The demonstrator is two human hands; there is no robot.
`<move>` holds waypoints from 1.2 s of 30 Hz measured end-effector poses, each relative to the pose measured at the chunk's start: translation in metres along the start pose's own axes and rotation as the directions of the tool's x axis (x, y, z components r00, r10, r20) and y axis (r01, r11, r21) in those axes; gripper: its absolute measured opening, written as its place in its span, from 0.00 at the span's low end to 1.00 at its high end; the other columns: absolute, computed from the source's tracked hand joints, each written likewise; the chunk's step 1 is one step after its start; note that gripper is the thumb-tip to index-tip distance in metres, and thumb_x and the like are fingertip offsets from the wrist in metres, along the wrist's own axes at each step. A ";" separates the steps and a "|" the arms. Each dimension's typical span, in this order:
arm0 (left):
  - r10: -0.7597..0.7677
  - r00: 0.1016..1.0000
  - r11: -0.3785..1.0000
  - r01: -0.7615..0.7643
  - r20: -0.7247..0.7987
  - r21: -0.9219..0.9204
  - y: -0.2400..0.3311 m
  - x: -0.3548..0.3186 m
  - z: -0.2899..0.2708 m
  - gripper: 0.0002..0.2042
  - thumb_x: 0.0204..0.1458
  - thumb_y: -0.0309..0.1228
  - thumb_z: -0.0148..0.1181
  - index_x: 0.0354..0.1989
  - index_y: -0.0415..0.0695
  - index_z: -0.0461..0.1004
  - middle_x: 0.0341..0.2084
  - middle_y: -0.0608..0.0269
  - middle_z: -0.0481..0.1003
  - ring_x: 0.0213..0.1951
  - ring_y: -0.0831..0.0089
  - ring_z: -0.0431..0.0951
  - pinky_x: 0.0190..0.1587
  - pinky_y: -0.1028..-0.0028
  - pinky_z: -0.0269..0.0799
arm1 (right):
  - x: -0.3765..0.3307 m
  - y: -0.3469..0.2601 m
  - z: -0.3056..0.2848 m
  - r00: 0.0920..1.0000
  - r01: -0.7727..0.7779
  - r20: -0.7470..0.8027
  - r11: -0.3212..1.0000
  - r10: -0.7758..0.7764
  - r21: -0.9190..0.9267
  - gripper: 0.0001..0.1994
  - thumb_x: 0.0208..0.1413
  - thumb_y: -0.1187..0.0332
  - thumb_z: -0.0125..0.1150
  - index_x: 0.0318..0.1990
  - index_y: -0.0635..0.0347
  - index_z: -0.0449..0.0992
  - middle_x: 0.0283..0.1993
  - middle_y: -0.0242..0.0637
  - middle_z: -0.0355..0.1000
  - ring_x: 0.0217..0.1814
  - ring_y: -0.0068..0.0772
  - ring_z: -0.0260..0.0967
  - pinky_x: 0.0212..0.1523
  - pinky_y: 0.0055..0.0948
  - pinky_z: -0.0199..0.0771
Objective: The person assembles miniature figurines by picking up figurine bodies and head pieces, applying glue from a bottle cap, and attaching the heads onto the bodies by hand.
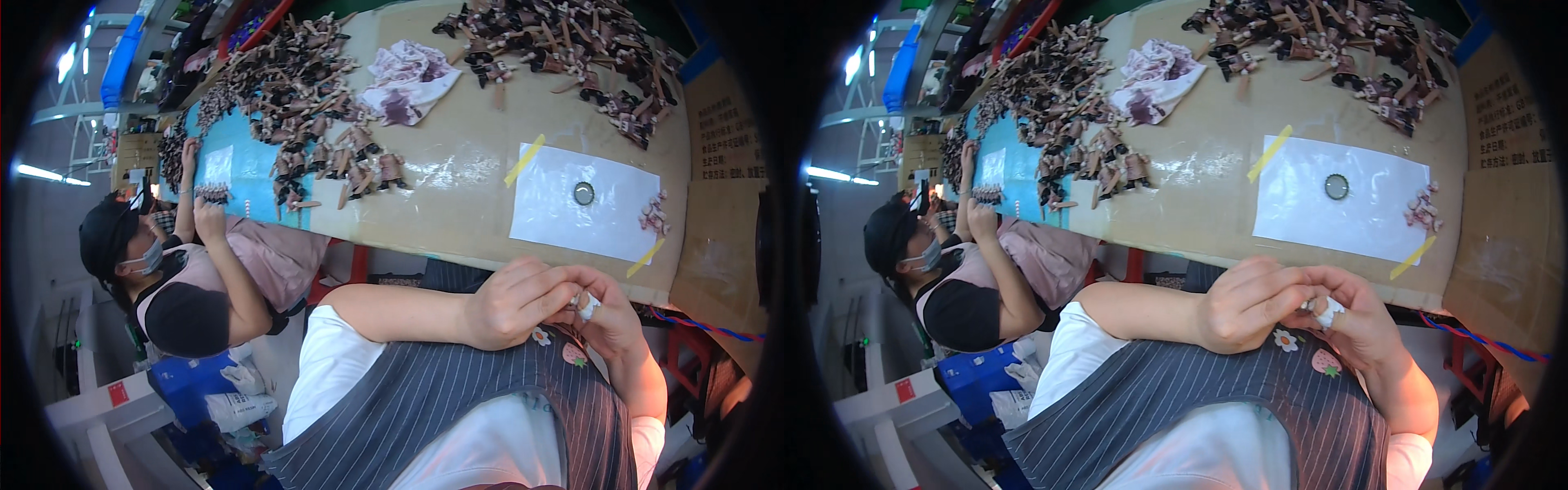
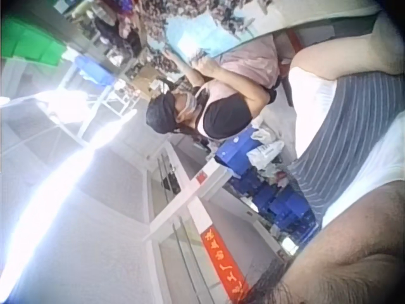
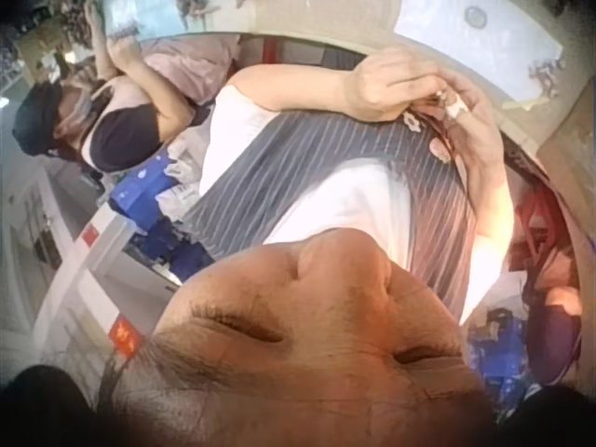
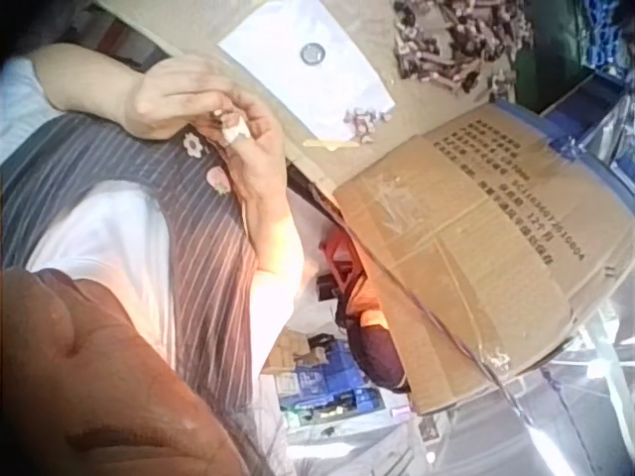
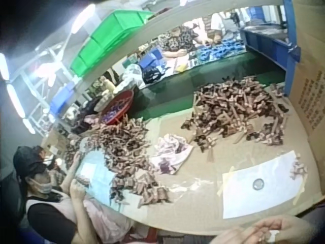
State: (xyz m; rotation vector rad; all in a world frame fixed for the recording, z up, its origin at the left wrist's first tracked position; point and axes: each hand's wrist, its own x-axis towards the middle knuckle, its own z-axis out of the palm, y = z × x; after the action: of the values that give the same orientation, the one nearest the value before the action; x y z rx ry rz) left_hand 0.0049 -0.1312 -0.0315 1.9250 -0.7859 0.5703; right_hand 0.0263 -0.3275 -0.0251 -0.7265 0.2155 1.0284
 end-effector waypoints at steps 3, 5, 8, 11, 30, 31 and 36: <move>0.013 0.999 0.999 -0.014 0.042 0.038 0.001 -0.004 -0.003 0.21 0.39 0.26 0.66 0.43 0.30 0.71 0.40 0.47 0.74 0.33 0.59 0.76 0.34 0.65 0.71 | 0.002 0.001 0.001 1.000 0.005 0.011 1.000 -0.005 -0.006 0.23 0.56 0.67 0.65 0.55 0.69 0.67 0.49 0.43 0.72 0.49 0.34 0.75 0.52 0.33 0.78; 0.017 0.999 0.999 -0.019 0.046 0.044 0.001 -0.006 -0.004 0.21 0.39 0.25 0.66 0.43 0.30 0.71 0.41 0.47 0.74 0.33 0.59 0.76 0.34 0.66 0.71 | 0.002 0.002 0.002 1.000 0.006 0.025 1.000 -0.006 -0.004 0.23 0.56 0.67 0.65 0.55 0.70 0.66 0.49 0.43 0.72 0.49 0.35 0.75 0.52 0.33 0.78; 0.018 0.998 0.999 -0.020 0.056 0.044 0.004 -0.005 -0.006 0.21 0.38 0.25 0.66 0.43 0.30 0.71 0.41 0.47 0.73 0.33 0.59 0.76 0.34 0.66 0.71 | 0.002 0.004 0.001 1.000 0.000 0.031 1.000 0.000 -0.003 0.23 0.56 0.67 0.64 0.55 0.70 0.66 0.50 0.43 0.72 0.49 0.35 0.75 0.52 0.33 0.79; 0.015 0.998 0.999 -0.018 0.056 0.047 0.007 -0.005 -0.006 0.22 0.37 0.25 0.66 0.43 0.30 0.71 0.41 0.47 0.73 0.33 0.59 0.76 0.35 0.65 0.71 | 0.000 0.006 0.000 0.999 0.010 0.040 1.000 -0.010 0.001 0.23 0.57 0.66 0.64 0.56 0.70 0.66 0.50 0.43 0.72 0.49 0.35 0.75 0.51 0.33 0.79; -0.321 0.941 0.912 0.337 0.104 -0.233 -0.011 -0.014 -0.018 0.14 0.52 0.17 0.59 0.48 0.34 0.71 0.39 0.52 0.77 0.41 0.65 0.79 0.46 0.69 0.75 | 0.015 0.017 0.010 0.996 0.093 0.010 0.985 -0.093 -0.146 0.26 0.66 0.49 0.47 0.53 0.66 0.69 0.42 0.43 0.75 0.43 0.35 0.77 0.45 0.29 0.77; -0.312 0.944 0.915 0.328 0.103 -0.237 -0.011 -0.017 -0.017 0.14 0.52 0.17 0.59 0.48 0.34 0.71 0.39 0.52 0.77 0.41 0.65 0.79 0.46 0.69 0.75 | 0.014 0.017 0.011 0.995 0.101 0.008 0.983 -0.101 -0.151 0.26 0.66 0.49 0.47 0.53 0.66 0.69 0.42 0.43 0.75 0.43 0.35 0.77 0.45 0.29 0.77; -0.654 0.684 0.123 0.518 0.324 -0.846 -0.031 -0.019 -0.023 0.17 0.60 0.28 0.54 0.56 0.37 0.65 0.44 0.56 0.73 0.46 0.69 0.75 0.52 0.70 0.69 | 0.010 0.010 0.009 0.993 0.116 0.031 0.970 -0.112 -0.212 0.26 0.67 0.50 0.43 0.54 0.69 0.69 0.40 0.46 0.76 0.42 0.34 0.77 0.43 0.27 0.76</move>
State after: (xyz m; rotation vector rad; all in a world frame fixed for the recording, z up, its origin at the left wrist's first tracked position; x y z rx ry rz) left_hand 0.0129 -0.0945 -0.0518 0.9283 -0.0522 -0.2768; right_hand 0.0219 -0.3114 -0.0281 -0.9126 0.0457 0.9566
